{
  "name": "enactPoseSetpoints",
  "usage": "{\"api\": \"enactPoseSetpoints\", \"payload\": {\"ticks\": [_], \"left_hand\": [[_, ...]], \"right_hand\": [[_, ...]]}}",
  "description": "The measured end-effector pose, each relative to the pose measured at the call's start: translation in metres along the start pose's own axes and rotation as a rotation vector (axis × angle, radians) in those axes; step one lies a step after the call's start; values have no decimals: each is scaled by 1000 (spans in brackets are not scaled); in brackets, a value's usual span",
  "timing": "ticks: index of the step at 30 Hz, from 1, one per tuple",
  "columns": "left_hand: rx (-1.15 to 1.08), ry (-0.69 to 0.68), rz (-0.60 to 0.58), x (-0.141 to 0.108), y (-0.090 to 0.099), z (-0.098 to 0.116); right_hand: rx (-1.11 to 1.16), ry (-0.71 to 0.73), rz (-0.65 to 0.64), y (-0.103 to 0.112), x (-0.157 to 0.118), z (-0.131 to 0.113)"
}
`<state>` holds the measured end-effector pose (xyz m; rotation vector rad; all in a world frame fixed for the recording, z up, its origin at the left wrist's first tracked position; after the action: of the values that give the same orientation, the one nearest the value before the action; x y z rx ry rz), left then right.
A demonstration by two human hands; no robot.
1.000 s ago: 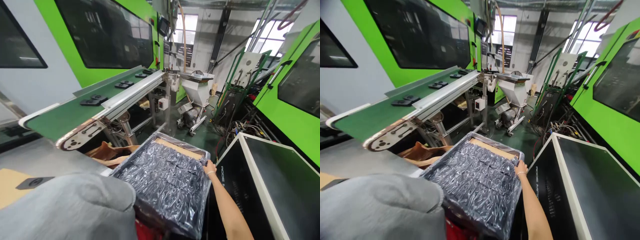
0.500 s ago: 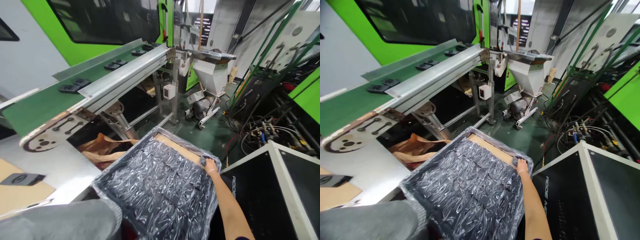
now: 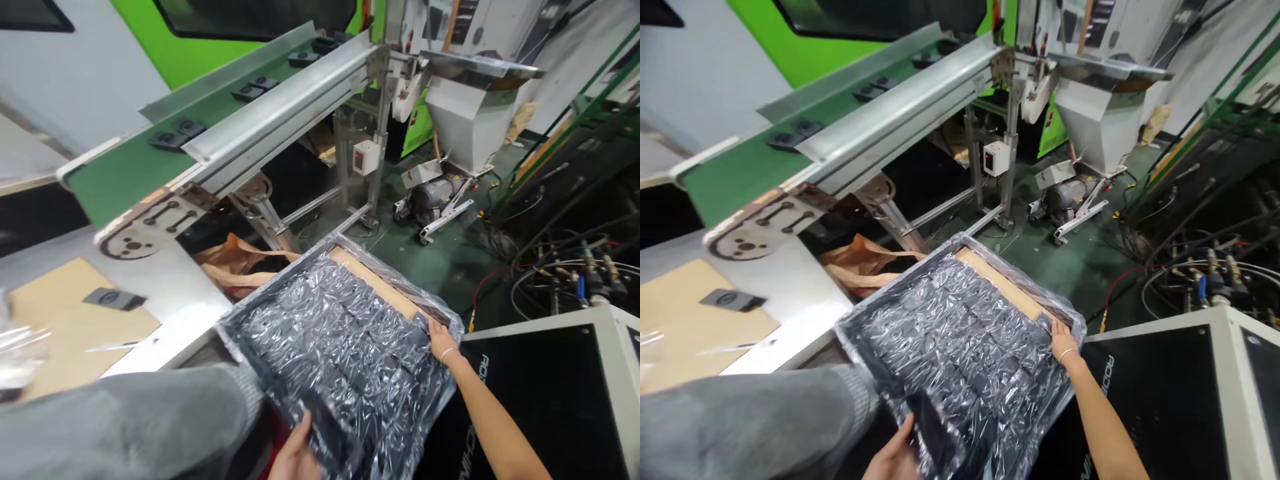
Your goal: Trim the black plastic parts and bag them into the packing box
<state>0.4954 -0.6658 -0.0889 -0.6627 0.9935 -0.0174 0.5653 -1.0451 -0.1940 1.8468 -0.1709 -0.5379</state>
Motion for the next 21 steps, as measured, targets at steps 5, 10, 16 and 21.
{"api": "enactPoseSetpoints", "payload": {"ticks": [5,10,16,21], "left_hand": [[-188,-54,-203,7,-44,23],[-42,-207,-160,25,-61,31],[582,-460,147,47,-34,28],[682,-430,105,54,-17,26]], "right_hand": [[309,36,42,32,-26,-53],[750,224,-265,23,-97,-157],[1724,-99,-927,-20,-163,-217],[1367,56,-689,-37,-141,-189]]}}
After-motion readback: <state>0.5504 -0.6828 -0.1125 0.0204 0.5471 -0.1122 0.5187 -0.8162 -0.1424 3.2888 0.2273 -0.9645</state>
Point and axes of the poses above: each hand's wrist, its own x-axis towards the middle knuckle, its own y-axis out of the back of the hand, z = x × y, the point moved 2 cm from there along x, towards the middle knuckle, and after that the axes turned 4 degrees about -x, right-handed, at the moved point
